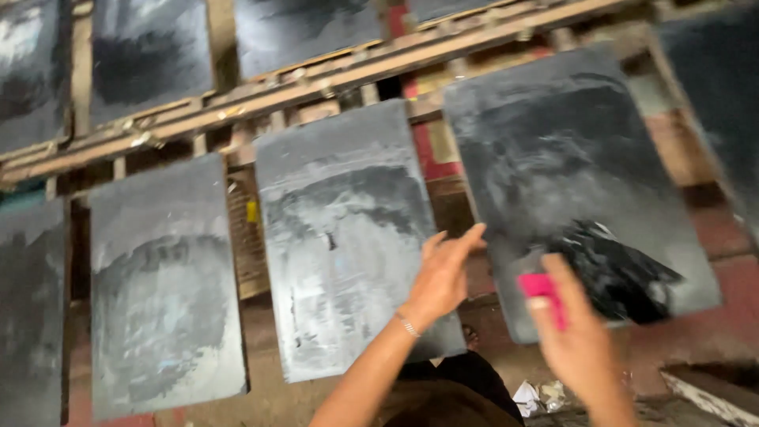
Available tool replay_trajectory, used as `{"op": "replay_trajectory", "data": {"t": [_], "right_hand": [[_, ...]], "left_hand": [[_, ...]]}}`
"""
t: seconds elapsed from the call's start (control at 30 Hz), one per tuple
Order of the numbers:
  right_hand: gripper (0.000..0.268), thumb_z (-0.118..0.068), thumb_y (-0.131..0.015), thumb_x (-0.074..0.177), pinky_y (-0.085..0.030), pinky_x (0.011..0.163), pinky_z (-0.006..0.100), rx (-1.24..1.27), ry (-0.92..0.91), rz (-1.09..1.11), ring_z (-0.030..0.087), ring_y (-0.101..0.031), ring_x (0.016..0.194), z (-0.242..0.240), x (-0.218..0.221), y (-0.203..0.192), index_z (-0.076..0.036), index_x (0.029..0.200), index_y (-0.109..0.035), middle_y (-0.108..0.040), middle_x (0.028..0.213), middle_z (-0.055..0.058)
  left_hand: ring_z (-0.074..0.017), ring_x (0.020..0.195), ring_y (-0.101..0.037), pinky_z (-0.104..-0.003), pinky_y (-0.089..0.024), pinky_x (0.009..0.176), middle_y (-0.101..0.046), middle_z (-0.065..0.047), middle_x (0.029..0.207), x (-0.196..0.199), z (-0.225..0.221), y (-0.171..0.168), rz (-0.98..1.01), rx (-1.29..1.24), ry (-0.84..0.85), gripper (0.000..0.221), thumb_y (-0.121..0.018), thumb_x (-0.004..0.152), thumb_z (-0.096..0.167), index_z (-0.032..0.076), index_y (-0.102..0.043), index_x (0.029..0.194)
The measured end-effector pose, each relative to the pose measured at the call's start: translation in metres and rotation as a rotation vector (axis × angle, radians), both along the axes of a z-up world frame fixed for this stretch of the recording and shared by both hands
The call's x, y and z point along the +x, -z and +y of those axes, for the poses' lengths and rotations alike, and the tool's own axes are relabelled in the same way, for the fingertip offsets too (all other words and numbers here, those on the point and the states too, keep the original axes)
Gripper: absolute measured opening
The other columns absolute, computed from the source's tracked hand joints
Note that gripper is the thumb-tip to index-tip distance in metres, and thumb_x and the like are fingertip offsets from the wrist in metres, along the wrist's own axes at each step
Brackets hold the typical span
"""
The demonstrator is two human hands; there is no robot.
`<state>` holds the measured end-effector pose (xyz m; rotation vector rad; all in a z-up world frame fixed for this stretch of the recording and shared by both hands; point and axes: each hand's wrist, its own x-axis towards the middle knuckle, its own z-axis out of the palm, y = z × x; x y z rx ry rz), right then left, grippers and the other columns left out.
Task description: Scraping and cleaning residue from screen printing boards using a hand scraper and a cloth.
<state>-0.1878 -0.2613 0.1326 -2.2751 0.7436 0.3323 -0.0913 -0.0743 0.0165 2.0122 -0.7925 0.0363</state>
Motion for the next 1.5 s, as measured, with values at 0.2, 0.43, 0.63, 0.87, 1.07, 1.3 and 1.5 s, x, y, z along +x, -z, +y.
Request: {"op": "replay_trajectory", "data": {"t": [0.2, 0.43, 0.63, 0.87, 1.07, 1.3, 1.5], "right_hand": [[0.079, -0.027, -0.060, 0.090, -0.054, 0.097, 0.046, -0.107, -0.669, 0.402, 0.039, -0.068, 0.116, 0.117, 0.091, 0.094, -0.051, 0.158, -0.028, -0.072, 0.124, 0.016], [0.064, -0.026, -0.066, 0.085, -0.048, 0.094, 0.042, -0.645, -1.147, -0.018, 0.027, -0.072, 0.108, 0.176, 0.237, 0.182, -0.048, 0.143, -0.055, -0.071, 0.115, 0.004], [0.052, -0.023, -0.063, 0.087, -0.039, 0.090, 0.038, -0.711, -1.383, -0.048, 0.022, -0.071, 0.103, 0.213, 0.277, 0.180, -0.054, 0.129, -0.064, -0.072, 0.107, -0.001], [0.066, -0.027, -0.073, 0.079, -0.043, 0.091, 0.039, -0.497, -1.414, -0.126, 0.022, -0.069, 0.103, 0.226, 0.248, 0.193, -0.051, 0.138, -0.057, -0.068, 0.105, -0.002], [0.070, -0.021, -0.072, 0.073, -0.046, 0.084, 0.038, -0.400, -1.117, -0.346, 0.023, -0.067, 0.097, 0.178, 0.181, 0.141, -0.042, 0.138, -0.059, -0.064, 0.097, -0.001], [0.081, -0.025, -0.077, 0.070, -0.057, 0.088, 0.043, -0.518, -0.636, -0.252, 0.026, -0.069, 0.106, 0.045, 0.046, 0.064, -0.041, 0.146, -0.054, -0.066, 0.111, 0.000], [0.079, -0.043, -0.081, 0.069, -0.059, 0.081, 0.034, -0.631, -0.062, -0.332, 0.019, -0.071, 0.101, -0.096, -0.052, 0.060, -0.042, 0.145, -0.060, -0.066, 0.116, -0.007]], "left_hand": [[-0.0369, 0.111, -0.060, -0.049, -0.049, 0.089, -0.057, -0.016, 0.122, 0.026, 0.181, 0.063, 0.088, 0.358, -0.628, 0.064, -0.076, 0.079, 0.024, 0.010, -0.056, 0.138], [-0.0249, 0.097, -0.067, -0.042, -0.045, 0.087, -0.060, 0.001, 0.108, 0.063, 0.240, 0.101, 0.230, 0.622, -0.565, 0.057, -0.080, 0.081, 0.048, 0.026, -0.063, 0.131], [-0.0250, 0.080, -0.070, -0.037, -0.053, 0.076, -0.062, 0.000, 0.093, 0.068, 0.248, 0.121, 0.183, 0.495, -0.586, 0.032, -0.073, 0.089, 0.042, 0.024, -0.066, 0.114], [-0.0295, 0.081, -0.072, -0.040, -0.058, 0.077, -0.065, -0.003, 0.100, 0.071, 0.252, 0.108, 0.202, 0.500, -0.557, 0.045, -0.074, 0.086, 0.047, 0.026, -0.064, 0.125], [-0.0399, 0.092, -0.072, -0.046, -0.059, 0.081, -0.072, -0.015, 0.095, 0.055, 0.207, 0.050, 0.325, -0.063, -0.553, 0.041, -0.081, 0.088, 0.033, 0.013, -0.068, 0.122], [-0.0281, 0.089, -0.076, -0.036, -0.061, 0.081, -0.078, -0.007, 0.093, 0.028, 0.055, 0.015, 0.101, -0.064, -0.290, 0.012, -0.069, 0.096, 0.015, 0.012, -0.074, 0.106], [-0.0352, 0.095, -0.075, -0.043, -0.062, 0.082, -0.077, -0.013, 0.096, 0.008, -0.116, -0.027, 0.118, -0.096, 0.061, 0.015, -0.070, 0.094, 0.014, 0.011, -0.074, 0.108]]}}
